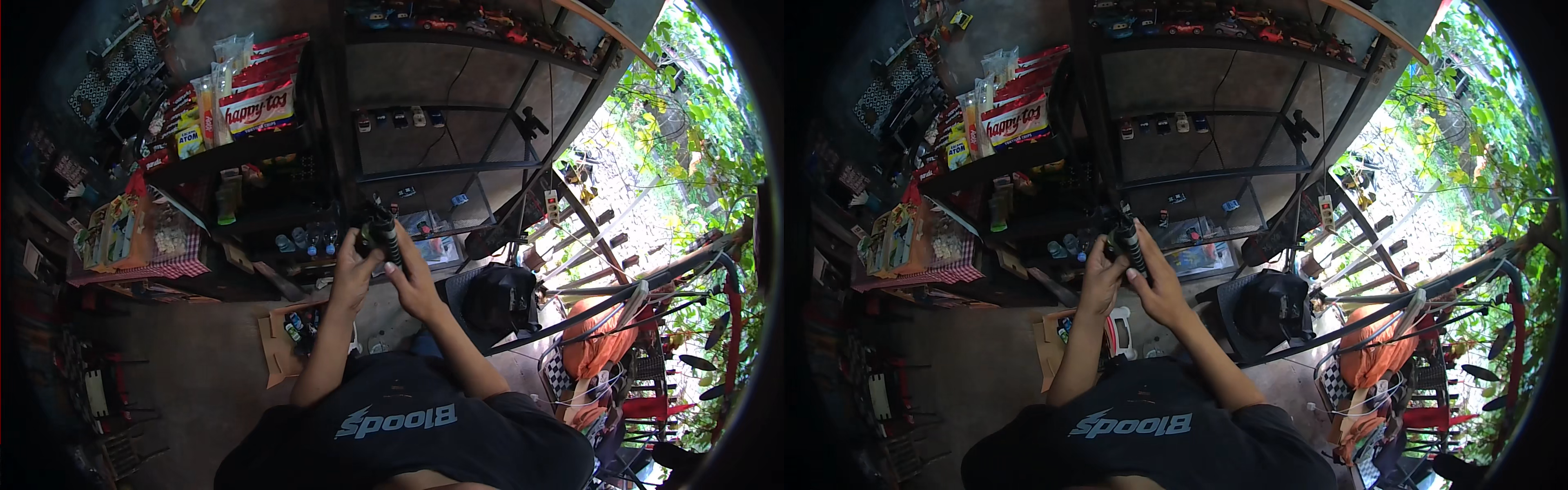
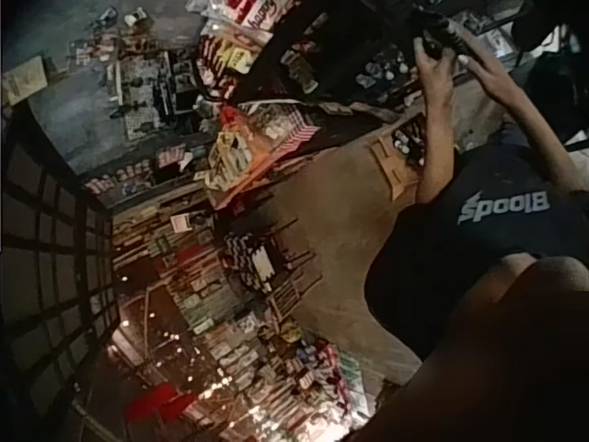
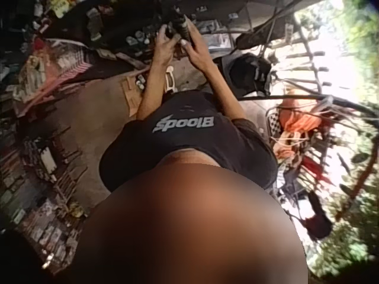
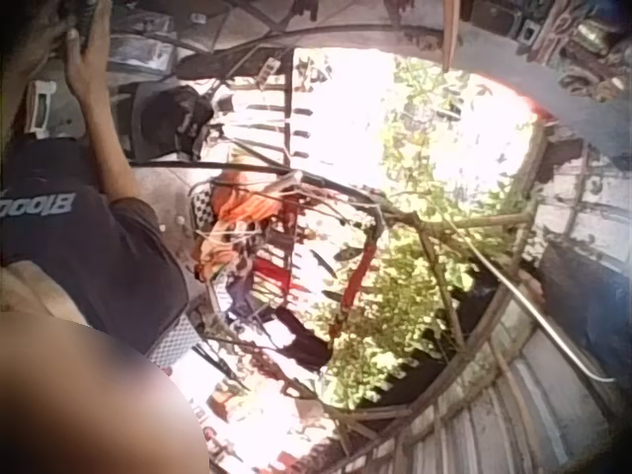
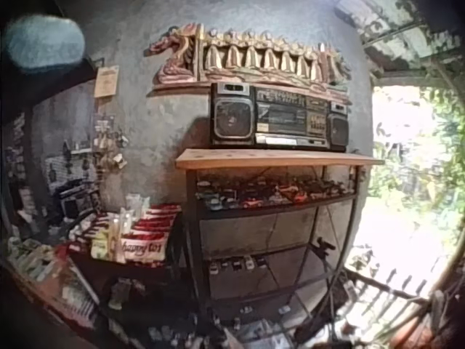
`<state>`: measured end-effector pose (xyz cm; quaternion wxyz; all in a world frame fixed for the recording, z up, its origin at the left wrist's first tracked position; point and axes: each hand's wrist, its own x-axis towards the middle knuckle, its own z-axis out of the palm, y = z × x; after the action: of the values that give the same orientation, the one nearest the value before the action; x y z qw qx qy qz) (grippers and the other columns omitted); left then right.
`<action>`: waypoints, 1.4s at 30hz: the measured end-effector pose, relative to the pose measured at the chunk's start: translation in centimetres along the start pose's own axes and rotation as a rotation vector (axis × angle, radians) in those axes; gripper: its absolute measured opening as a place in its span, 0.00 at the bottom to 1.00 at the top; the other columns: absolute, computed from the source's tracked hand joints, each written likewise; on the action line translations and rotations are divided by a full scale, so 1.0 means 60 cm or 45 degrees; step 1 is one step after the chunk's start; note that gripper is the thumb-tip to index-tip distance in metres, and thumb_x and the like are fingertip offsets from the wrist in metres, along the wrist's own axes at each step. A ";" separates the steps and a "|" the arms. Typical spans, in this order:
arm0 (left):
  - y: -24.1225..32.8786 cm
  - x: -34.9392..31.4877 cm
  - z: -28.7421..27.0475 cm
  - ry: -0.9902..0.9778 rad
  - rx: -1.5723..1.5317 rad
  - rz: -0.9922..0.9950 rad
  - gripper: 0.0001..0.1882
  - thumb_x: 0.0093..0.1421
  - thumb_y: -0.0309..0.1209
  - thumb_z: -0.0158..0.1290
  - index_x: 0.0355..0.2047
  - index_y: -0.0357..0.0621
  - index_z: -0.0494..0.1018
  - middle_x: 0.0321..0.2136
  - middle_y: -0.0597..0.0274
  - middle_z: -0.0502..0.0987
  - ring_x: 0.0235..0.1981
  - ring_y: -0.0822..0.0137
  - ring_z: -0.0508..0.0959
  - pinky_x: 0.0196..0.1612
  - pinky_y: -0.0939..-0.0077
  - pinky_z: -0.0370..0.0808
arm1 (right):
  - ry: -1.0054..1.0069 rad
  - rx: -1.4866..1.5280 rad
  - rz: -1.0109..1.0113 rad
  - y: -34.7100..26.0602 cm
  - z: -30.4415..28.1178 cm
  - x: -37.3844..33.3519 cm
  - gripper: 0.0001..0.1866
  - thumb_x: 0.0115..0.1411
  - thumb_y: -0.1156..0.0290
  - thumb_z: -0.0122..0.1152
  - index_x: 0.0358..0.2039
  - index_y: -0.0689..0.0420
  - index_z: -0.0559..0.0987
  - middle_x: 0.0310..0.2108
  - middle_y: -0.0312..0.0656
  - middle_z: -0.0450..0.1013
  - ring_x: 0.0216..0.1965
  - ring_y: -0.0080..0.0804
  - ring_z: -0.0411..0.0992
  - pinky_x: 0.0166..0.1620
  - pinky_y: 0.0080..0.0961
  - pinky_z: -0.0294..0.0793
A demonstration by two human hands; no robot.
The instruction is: Assembling a toy car by attaching the body to the chassis and inspecting the parts.
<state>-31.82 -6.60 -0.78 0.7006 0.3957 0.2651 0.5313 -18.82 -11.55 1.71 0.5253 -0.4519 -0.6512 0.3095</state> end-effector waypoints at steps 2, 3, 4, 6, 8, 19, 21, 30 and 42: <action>0.003 -0.005 0.013 0.002 -0.010 -0.028 0.17 0.60 0.25 0.60 0.47 0.41 0.67 0.44 0.66 0.74 0.46 0.74 0.74 0.50 0.77 0.70 | -0.017 0.010 0.015 0.004 -0.010 0.007 0.36 0.60 0.74 0.52 0.68 0.63 0.53 0.70 0.54 0.49 0.72 0.47 0.46 0.70 0.35 0.45; 0.004 -0.006 0.019 0.007 -0.019 -0.053 0.18 0.59 0.25 0.61 0.47 0.41 0.67 0.44 0.66 0.74 0.45 0.74 0.74 0.50 0.78 0.70 | -0.037 0.022 0.029 0.004 -0.014 0.009 0.37 0.60 0.74 0.52 0.68 0.63 0.52 0.70 0.55 0.48 0.72 0.47 0.46 0.70 0.36 0.45; 0.004 -0.005 0.021 0.003 -0.019 -0.058 0.18 0.59 0.25 0.61 0.47 0.41 0.67 0.44 0.66 0.74 0.45 0.74 0.74 0.50 0.78 0.70 | -0.032 0.019 0.033 0.001 -0.013 0.009 0.37 0.60 0.74 0.52 0.68 0.63 0.52 0.70 0.55 0.48 0.72 0.47 0.46 0.70 0.36 0.45; 0.004 0.000 0.025 0.052 -0.061 -0.045 0.15 0.61 0.24 0.58 0.46 0.40 0.67 0.43 0.65 0.74 0.45 0.74 0.74 0.50 0.79 0.70 | 0.005 -0.053 -0.058 -0.009 -0.008 0.005 0.39 0.60 0.73 0.53 0.69 0.63 0.50 0.70 0.56 0.45 0.72 0.49 0.44 0.70 0.37 0.43; 0.012 0.010 0.038 0.105 -0.093 -0.006 0.13 0.62 0.23 0.56 0.45 0.40 0.67 0.42 0.64 0.74 0.45 0.75 0.74 0.49 0.79 0.70 | 0.000 -0.069 -0.056 -0.013 -0.002 -0.006 0.40 0.60 0.73 0.53 0.69 0.63 0.48 0.71 0.57 0.44 0.72 0.49 0.42 0.70 0.37 0.42; -0.012 -0.012 0.104 0.051 0.107 0.001 0.14 0.60 0.24 0.59 0.44 0.41 0.68 0.41 0.65 0.75 0.45 0.76 0.73 0.52 0.79 0.68 | -0.070 0.040 0.086 -0.013 -0.089 -0.012 0.40 0.59 0.72 0.53 0.68 0.66 0.49 0.70 0.57 0.46 0.72 0.49 0.43 0.70 0.36 0.41; -0.032 -0.011 0.120 0.082 0.027 0.022 0.15 0.60 0.25 0.59 0.45 0.41 0.68 0.41 0.65 0.75 0.45 0.75 0.73 0.51 0.79 0.68 | -0.059 0.038 0.058 -0.021 -0.102 -0.023 0.40 0.59 0.71 0.53 0.69 0.66 0.49 0.70 0.57 0.46 0.72 0.50 0.43 0.70 0.36 0.40; -0.095 -0.039 0.235 0.161 0.266 0.158 0.19 0.60 0.24 0.59 0.49 0.36 0.67 0.43 0.63 0.75 0.45 0.74 0.74 0.49 0.78 0.71 | -0.017 -0.019 0.053 0.001 -0.210 -0.108 0.39 0.59 0.72 0.53 0.69 0.64 0.49 0.68 0.56 0.51 0.70 0.48 0.49 0.69 0.35 0.48; -0.096 -0.109 0.250 0.194 0.128 -0.206 0.14 0.64 0.28 0.55 0.49 0.37 0.73 0.40 0.68 0.77 0.42 0.78 0.75 0.47 0.81 0.72 | -0.106 -0.009 0.007 0.033 -0.232 -0.152 0.37 0.60 0.79 0.54 0.68 0.65 0.51 0.67 0.58 0.53 0.69 0.51 0.50 0.68 0.35 0.51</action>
<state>-18.79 -17.62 2.29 0.6981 0.3662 0.3751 0.4877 -4.52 -20.12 -0.13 0.4952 -0.4422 -0.6724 0.3273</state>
